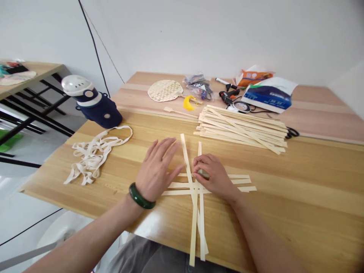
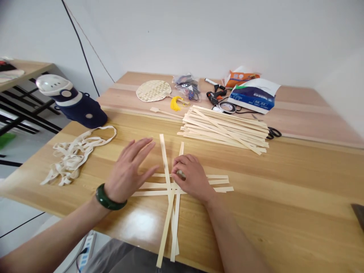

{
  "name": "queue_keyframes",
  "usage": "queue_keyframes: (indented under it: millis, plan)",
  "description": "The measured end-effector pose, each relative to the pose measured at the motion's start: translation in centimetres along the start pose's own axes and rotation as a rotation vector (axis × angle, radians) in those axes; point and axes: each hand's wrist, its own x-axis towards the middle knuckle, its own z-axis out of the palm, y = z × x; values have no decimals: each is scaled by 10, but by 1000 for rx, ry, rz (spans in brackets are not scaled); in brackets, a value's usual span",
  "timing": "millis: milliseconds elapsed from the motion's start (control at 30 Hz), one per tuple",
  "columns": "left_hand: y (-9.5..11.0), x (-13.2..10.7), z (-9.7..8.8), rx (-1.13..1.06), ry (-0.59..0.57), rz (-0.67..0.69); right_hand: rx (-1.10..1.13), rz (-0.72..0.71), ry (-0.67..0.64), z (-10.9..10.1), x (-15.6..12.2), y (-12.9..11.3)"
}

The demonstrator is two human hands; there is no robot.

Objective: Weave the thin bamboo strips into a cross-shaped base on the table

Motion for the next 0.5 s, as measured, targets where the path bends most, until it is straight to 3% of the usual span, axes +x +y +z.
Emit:
queue_keyframes:
  millis: [100,200,333,500]
  plan:
    - [-2,-10,-22,5,154,-56,1,7,-4,-1,0,0]
    - [7,-24,-30,-23,148,-117,15,9,5,-1,1,-1]
    - [25,-32,-20,-68,45,-110,28,-7,25,0,1,-1]
    - [19,-22,-3,-94,-1,-31,12,0,11,-1,1,-1]
